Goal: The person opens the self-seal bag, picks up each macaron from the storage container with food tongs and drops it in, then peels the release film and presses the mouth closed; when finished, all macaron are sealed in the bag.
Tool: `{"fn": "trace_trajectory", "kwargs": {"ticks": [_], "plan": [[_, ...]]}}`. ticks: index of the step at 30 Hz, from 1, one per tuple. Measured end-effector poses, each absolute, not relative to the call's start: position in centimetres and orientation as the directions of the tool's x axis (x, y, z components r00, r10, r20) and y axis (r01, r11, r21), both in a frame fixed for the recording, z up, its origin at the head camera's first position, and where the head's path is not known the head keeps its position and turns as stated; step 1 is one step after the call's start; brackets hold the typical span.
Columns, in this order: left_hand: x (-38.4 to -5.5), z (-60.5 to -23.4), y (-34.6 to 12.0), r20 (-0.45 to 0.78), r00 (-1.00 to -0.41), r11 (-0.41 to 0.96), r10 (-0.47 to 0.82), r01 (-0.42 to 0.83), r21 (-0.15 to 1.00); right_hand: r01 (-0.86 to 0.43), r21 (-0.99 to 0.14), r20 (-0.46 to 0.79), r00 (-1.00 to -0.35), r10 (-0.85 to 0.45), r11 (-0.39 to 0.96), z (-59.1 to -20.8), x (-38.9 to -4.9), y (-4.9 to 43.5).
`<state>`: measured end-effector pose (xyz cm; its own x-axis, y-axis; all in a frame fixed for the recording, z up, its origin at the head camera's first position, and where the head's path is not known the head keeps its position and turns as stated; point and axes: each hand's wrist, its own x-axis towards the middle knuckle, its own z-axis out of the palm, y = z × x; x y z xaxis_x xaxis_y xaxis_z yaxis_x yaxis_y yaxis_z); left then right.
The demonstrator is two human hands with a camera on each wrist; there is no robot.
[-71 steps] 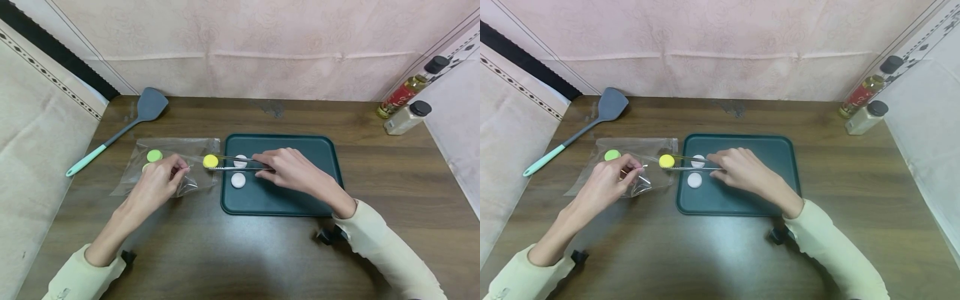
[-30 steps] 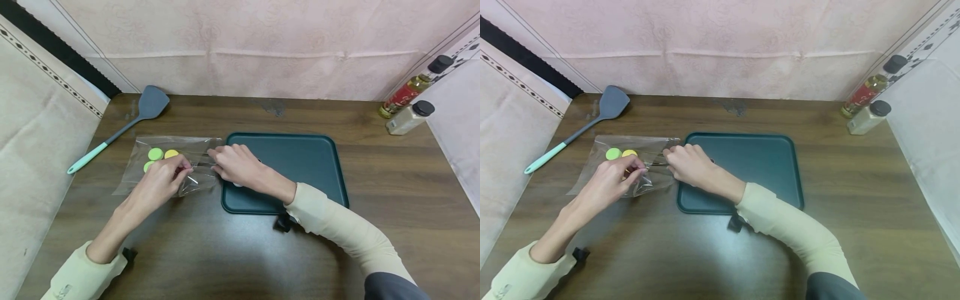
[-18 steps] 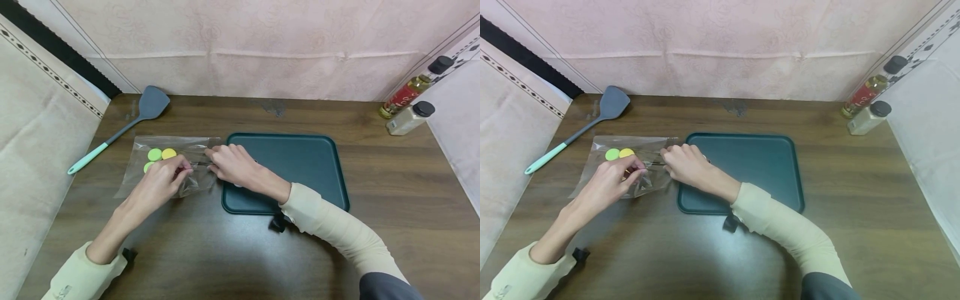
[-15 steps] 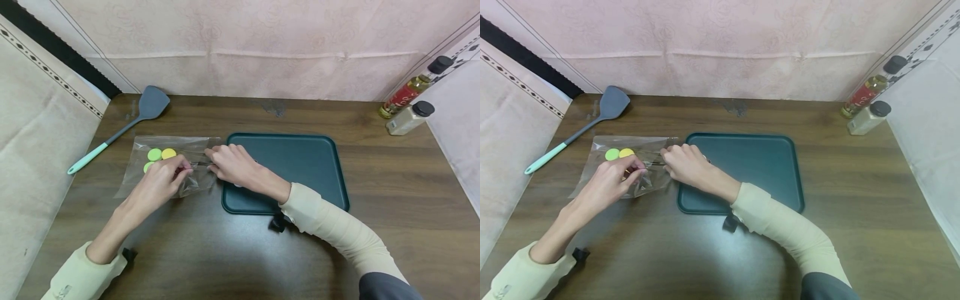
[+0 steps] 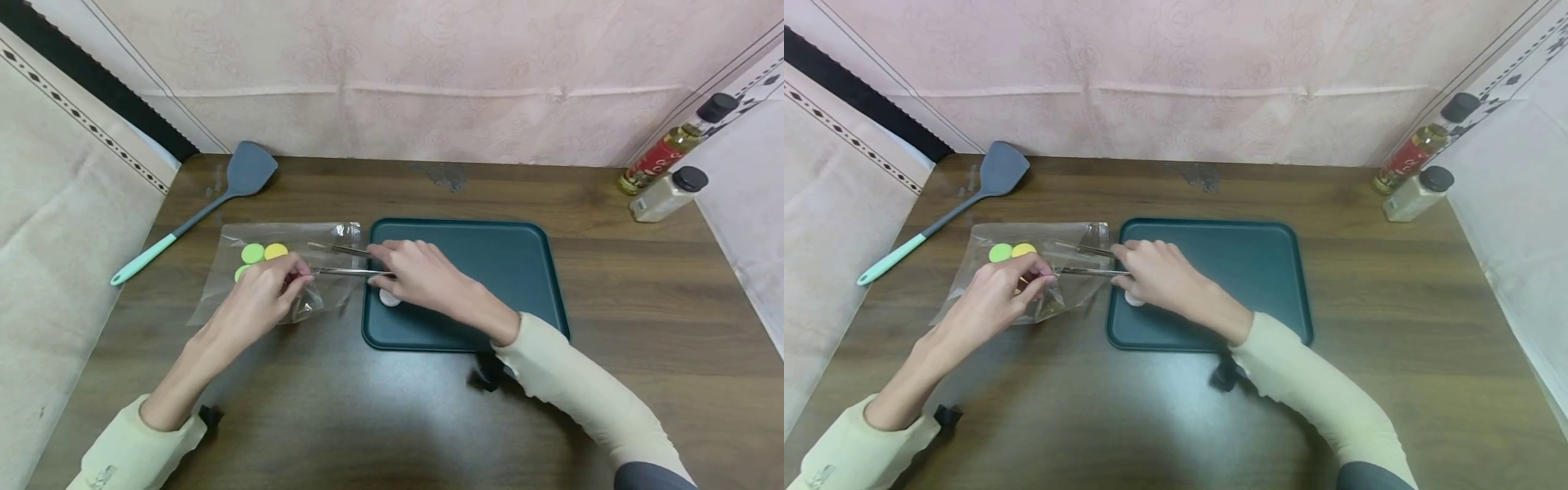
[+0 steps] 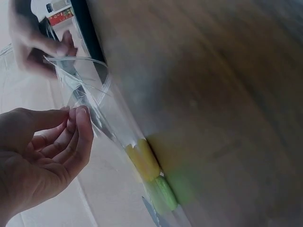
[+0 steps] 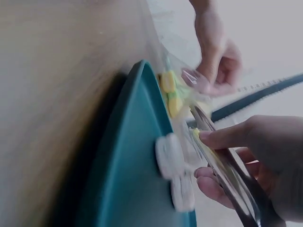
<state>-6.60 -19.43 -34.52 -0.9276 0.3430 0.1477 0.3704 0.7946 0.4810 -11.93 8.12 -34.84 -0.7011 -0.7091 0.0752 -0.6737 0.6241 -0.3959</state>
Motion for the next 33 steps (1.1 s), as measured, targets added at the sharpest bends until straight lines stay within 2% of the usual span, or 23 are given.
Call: {"fn": "trace_trajectory", "kwargs": {"ticks": [7,15,23,33], "plan": [[-6.5,-34.4,-19.6,0.146,-0.927,0.792,0.345,0.371,0.484,-0.627,-0.431,0.087,-0.745,-0.661,0.649,-34.0,-9.9,14.9],[-6.4,-34.4,-19.7,0.143,-0.926,0.785,0.350,0.373,0.495,-0.661,-0.370,0.188,-0.742,-0.644,0.653,-34.2,-8.1,21.0],[-6.3,-34.4,-19.7,0.134,-0.925,0.783,0.356,0.374,0.498,-0.686,-0.381,0.191,-0.715,-0.673,0.620,-35.0,-6.6,23.0],[-6.1,-34.3,-19.6,0.097,-0.929,0.788,0.356,0.355,0.504,-0.679,-0.400,0.137,-0.709,-0.692,0.616,-36.6,-6.5,22.6]]}}
